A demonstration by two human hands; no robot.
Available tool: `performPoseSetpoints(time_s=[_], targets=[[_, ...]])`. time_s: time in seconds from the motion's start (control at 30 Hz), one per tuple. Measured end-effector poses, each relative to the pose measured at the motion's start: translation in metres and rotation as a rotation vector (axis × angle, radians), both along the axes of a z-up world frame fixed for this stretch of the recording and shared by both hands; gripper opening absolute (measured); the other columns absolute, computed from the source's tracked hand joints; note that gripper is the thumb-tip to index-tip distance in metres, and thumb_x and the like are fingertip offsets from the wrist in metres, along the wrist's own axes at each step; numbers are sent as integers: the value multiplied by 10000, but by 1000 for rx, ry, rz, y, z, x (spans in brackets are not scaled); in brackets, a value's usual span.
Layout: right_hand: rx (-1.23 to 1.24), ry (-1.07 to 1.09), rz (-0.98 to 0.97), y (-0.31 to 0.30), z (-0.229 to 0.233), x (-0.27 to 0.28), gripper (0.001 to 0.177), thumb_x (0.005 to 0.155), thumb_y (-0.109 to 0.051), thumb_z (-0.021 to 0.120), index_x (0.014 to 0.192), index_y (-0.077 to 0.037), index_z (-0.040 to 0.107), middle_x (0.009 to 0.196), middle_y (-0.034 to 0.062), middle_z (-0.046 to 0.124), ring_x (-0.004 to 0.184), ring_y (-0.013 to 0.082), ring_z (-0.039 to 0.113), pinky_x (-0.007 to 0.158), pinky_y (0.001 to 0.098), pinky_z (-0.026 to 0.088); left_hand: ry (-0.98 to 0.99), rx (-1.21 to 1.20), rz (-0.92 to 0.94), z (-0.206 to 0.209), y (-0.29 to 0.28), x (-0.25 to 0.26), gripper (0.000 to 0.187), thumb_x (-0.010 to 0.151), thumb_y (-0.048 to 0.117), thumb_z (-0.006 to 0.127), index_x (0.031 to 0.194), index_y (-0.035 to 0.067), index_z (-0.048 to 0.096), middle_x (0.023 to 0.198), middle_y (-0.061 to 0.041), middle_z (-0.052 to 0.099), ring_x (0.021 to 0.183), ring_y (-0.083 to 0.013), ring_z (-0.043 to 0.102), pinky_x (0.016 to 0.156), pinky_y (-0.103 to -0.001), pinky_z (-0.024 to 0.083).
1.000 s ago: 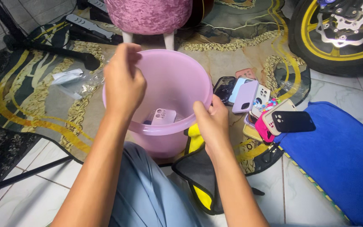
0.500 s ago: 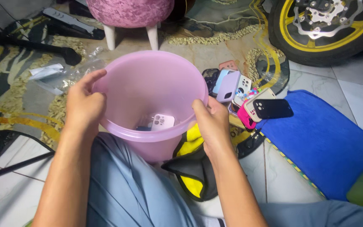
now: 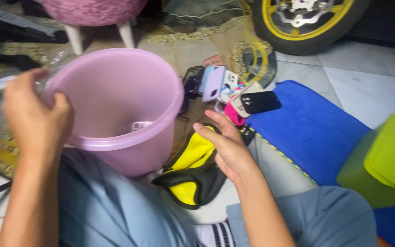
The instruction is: The person sits on the floor and wipes several phone cases with a cloth, handling them one at a time. After wiping each case, the person places it into a pink bucket. The person repeats this process for multiple cases of different colors.
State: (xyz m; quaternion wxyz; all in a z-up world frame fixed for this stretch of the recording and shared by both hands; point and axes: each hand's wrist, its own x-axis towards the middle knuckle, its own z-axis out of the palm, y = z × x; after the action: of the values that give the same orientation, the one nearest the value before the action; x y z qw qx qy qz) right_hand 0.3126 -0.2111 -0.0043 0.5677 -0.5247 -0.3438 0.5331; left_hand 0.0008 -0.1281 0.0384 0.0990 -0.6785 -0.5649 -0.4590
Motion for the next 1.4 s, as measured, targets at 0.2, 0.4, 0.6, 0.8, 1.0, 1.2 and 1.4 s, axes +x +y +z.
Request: performPoseSetpoints(time_s=[0.2,0.4,0.6,0.8,1.0,1.2,1.4], targets=[[-49,150,-153,-38,-56,77,562,853,-153,755,1383,-32,612,1293,89,667,1227,180,594,1051,352,427,-209,186,-591,3,-47,118,213,1012,-49,567,1203,-6,651,1137,-138,696,1051,-226,704,950,-324,558],[-252,314,-419,-68,-128,110,443,882,-121,720,1315,-87,633,1190,62,700,1087,189,644,933,390,472,-703,-727,-985,-97,-44,256,336,959,42,582,1287,-29,586,1003,-113,747,904,-135,702,820,-271,559],[-21,449,-247,-70,-160,119,350,871,-3,697,1220,-11,683,1138,91,730,1060,185,681,944,325,526,-711,-936,-790,-192,-30,305,416,891,48,586,1304,2,553,1016,-103,754,841,-163,692,765,-294,550],[-78,493,-267,-70,-170,111,281,894,-11,702,1175,5,700,1106,89,740,1039,178,690,933,318,539,-595,-875,-658,-226,8,348,355,873,106,669,1210,2,629,1000,-128,767,881,-188,726,803,-321,553],[-123,491,-240,-75,-168,101,246,896,-35,701,1141,-19,693,1078,87,747,1012,192,705,914,339,562,-736,-942,-587,-213,44,378,350,846,90,659,1191,36,650,966,-153,750,860,-251,717,760,-373,553],[-219,438,-299,-69,-157,103,281,880,-44,720,1159,-53,699,1076,55,746,1001,177,693,884,339,542,-474,-878,-430,-173,61,401,434,813,316,771,1138,37,701,1040,-174,739,949,-268,707,832,-354,532],[-132,430,-291,-69,-161,100,286,881,-44,707,1166,-24,712,1104,70,748,1015,168,700,913,302,544,-239,-1231,-313,-145,64,420,566,917,506,678,1060,-36,758,1085,-209,802,986,-306,796,867,-389,590]])
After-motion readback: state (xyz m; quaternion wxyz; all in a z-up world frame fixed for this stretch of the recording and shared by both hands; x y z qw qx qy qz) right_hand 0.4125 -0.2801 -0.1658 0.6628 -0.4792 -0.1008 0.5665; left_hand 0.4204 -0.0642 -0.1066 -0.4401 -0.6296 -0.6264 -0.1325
